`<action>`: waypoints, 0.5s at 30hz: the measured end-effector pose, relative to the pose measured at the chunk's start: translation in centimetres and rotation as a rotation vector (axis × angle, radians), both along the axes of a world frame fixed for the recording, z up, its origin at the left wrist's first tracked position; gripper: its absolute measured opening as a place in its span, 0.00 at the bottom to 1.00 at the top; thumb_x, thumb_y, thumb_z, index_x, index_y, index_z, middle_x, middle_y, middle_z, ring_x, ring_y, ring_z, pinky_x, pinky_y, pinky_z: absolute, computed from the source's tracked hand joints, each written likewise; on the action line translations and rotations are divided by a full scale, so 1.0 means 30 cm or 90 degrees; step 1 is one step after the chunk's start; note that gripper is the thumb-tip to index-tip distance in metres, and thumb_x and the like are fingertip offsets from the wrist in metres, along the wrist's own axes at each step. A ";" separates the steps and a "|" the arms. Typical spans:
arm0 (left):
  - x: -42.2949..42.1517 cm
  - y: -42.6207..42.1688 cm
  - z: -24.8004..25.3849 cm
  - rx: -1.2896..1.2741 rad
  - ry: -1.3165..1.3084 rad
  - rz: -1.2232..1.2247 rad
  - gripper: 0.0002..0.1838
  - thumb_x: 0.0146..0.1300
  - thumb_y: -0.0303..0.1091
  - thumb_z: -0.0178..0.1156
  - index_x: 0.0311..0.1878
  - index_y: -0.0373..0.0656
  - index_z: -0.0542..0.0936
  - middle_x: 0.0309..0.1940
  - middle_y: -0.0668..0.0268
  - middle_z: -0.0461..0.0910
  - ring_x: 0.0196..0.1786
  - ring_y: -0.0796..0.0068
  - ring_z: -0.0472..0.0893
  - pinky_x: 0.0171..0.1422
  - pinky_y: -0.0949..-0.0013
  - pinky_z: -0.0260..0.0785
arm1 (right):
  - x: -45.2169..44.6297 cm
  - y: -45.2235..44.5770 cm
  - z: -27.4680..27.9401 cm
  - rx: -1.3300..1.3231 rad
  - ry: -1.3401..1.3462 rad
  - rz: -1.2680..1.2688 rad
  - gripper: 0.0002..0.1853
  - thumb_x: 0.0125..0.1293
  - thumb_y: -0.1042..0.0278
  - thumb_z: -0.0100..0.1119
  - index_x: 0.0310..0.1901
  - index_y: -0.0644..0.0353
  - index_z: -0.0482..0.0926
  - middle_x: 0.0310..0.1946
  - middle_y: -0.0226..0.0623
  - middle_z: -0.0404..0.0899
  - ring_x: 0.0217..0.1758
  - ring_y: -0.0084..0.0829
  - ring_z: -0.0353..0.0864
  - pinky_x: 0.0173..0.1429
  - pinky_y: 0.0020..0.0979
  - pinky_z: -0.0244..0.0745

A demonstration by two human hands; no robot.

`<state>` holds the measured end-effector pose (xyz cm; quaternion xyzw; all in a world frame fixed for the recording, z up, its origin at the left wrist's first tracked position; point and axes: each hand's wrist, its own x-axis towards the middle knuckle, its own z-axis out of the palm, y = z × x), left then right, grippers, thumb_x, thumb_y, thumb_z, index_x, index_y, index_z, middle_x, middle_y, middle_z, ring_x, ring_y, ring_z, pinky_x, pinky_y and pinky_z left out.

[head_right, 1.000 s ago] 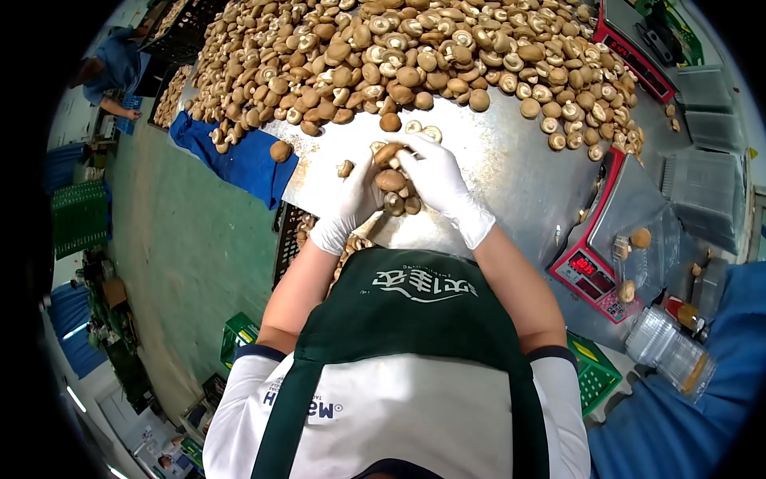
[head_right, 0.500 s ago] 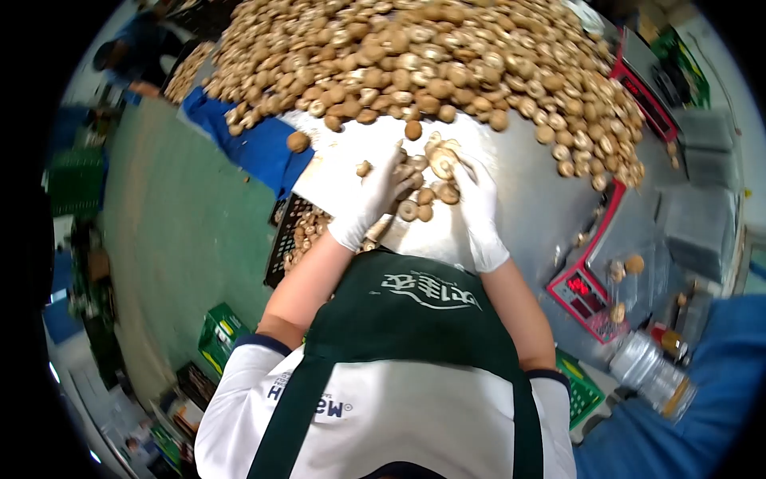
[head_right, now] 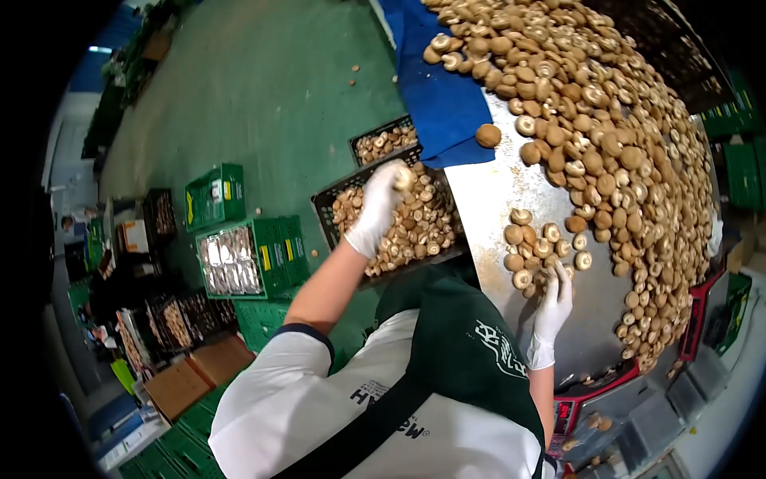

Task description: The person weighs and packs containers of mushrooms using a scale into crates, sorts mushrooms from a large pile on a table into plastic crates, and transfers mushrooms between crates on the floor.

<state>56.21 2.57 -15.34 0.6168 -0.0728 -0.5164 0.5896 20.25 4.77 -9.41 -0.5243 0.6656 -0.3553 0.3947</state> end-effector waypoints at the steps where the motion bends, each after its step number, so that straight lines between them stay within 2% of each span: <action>1: 0.084 -0.020 -0.009 0.046 -0.054 0.031 0.16 0.71 0.41 0.53 0.54 0.43 0.78 0.41 0.65 0.81 0.42 0.75 0.81 0.43 0.67 0.78 | -0.021 0.003 -0.014 0.036 0.031 -0.001 0.17 0.75 0.67 0.48 0.58 0.67 0.76 0.57 0.41 0.78 0.61 0.31 0.75 0.67 0.30 0.66; 3: 0.262 -0.080 -0.258 -0.039 -0.145 0.097 0.18 0.70 0.48 0.55 0.53 0.45 0.78 0.43 0.68 0.81 0.40 0.77 0.80 0.38 0.72 0.74 | -0.051 0.014 -0.046 0.041 0.007 -0.010 0.17 0.76 0.66 0.48 0.59 0.66 0.76 0.57 0.39 0.78 0.60 0.29 0.75 0.65 0.28 0.67; 5: 0.387 -0.150 -0.343 0.075 -0.171 0.078 0.25 0.69 0.50 0.56 0.59 0.39 0.76 0.51 0.60 0.81 0.49 0.71 0.81 0.49 0.69 0.74 | -0.086 0.027 -0.075 0.074 0.019 -0.024 0.17 0.76 0.65 0.48 0.60 0.65 0.76 0.57 0.38 0.78 0.58 0.26 0.76 0.62 0.26 0.69; 6: 0.432 -0.178 -0.404 0.116 -0.272 0.069 0.29 0.68 0.50 0.57 0.62 0.36 0.73 0.56 0.55 0.78 0.55 0.67 0.78 0.56 0.68 0.71 | -0.102 0.036 -0.086 0.089 0.023 -0.033 0.17 0.76 0.65 0.48 0.60 0.64 0.76 0.57 0.37 0.78 0.57 0.25 0.76 0.61 0.26 0.69; 7: 0.438 -0.178 -0.389 0.157 -0.374 0.057 0.33 0.67 0.51 0.58 0.65 0.32 0.70 0.61 0.51 0.75 0.61 0.63 0.75 0.64 0.67 0.67 | -0.120 0.047 -0.092 0.096 0.045 -0.040 0.17 0.76 0.65 0.48 0.60 0.64 0.76 0.56 0.35 0.78 0.55 0.25 0.76 0.59 0.25 0.70; 8: 0.426 -0.150 -0.375 0.145 -0.295 0.047 0.41 0.65 0.55 0.58 0.71 0.32 0.62 0.68 0.43 0.67 0.72 0.55 0.66 0.74 0.64 0.56 | -0.140 0.059 -0.096 0.101 0.065 -0.048 0.17 0.76 0.65 0.48 0.60 0.63 0.76 0.55 0.34 0.78 0.54 0.24 0.76 0.58 0.24 0.70; 10: 0.377 -0.075 -0.337 0.113 -0.288 0.033 0.38 0.66 0.50 0.60 0.71 0.32 0.63 0.68 0.45 0.67 0.71 0.54 0.67 0.72 0.63 0.59 | -0.179 0.100 -0.100 0.081 0.096 -0.068 0.18 0.76 0.66 0.47 0.62 0.62 0.73 0.52 0.33 0.79 0.50 0.23 0.77 0.53 0.23 0.71; 11: 0.339 -0.025 -0.308 0.085 -0.275 0.041 0.36 0.67 0.47 0.60 0.70 0.33 0.63 0.68 0.46 0.67 0.70 0.54 0.67 0.72 0.63 0.59 | -0.233 0.132 -0.140 0.038 0.089 -0.104 0.18 0.76 0.67 0.47 0.64 0.62 0.71 0.49 0.33 0.79 0.45 0.21 0.75 0.48 0.22 0.70; 15: 0.217 0.241 -0.374 0.132 -0.312 0.107 0.27 0.69 0.38 0.58 0.67 0.36 0.68 0.65 0.51 0.70 0.66 0.60 0.72 0.69 0.63 0.64 | -0.330 0.233 -0.172 0.101 0.089 -0.152 0.19 0.75 0.69 0.48 0.64 0.63 0.70 0.49 0.34 0.76 0.46 0.24 0.75 0.52 0.25 0.72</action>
